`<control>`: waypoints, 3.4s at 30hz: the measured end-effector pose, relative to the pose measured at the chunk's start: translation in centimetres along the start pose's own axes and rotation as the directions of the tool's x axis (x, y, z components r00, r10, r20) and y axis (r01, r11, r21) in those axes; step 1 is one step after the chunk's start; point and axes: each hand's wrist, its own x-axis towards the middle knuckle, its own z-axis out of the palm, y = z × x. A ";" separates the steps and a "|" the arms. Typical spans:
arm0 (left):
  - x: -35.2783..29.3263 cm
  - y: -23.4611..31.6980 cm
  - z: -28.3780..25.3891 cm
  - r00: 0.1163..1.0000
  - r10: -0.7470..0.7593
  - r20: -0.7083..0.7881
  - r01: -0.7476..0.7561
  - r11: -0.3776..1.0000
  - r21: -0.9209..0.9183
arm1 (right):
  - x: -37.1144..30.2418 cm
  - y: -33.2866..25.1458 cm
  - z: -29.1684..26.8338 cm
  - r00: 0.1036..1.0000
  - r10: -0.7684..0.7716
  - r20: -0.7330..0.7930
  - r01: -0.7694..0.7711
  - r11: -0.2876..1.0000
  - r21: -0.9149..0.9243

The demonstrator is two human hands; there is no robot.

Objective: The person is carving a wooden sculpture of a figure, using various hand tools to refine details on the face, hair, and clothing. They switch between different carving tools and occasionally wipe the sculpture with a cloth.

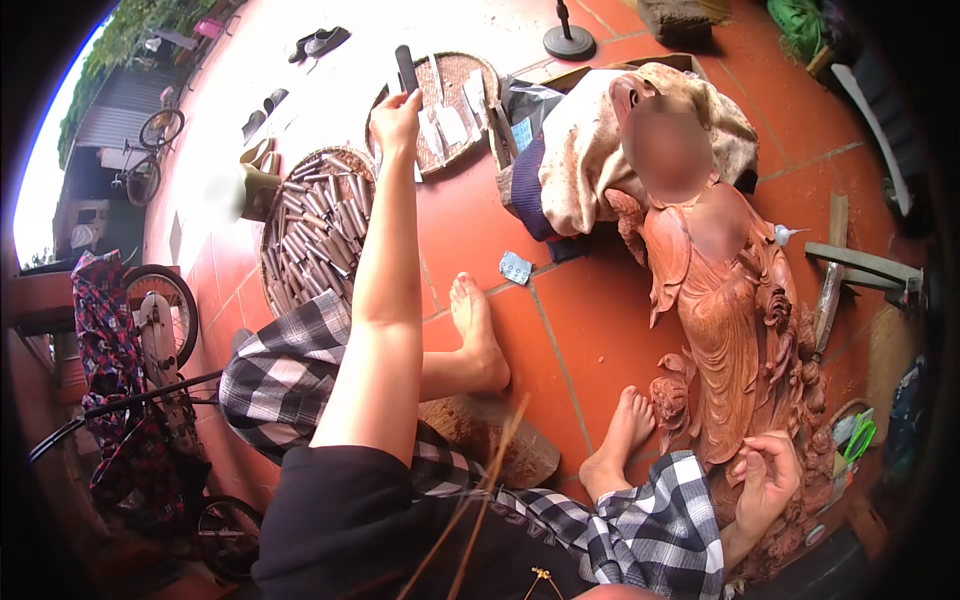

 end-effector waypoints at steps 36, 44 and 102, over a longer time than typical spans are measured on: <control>8.5 -15.4 11.8 0.915 -0.268 0.303 0.223 0.959 0.176 | 3.8 -3.8 2.5 1.000 -0.005 0.026 0.010 0.974 -0.226; -15.3 16.0 -1.4 0.717 0.506 0.480 -0.411 0.862 -0.295 | 0.9 -1.5 1.2 0.996 0.071 0.046 -0.079 0.973 0.215; -44.4 19.6 1.3 -0.361 0.426 0.830 0.932 0.143 0.332 | 2.0 -1.3 1.8 0.887 -0.448 -0.109 0.257 0.678 -0.688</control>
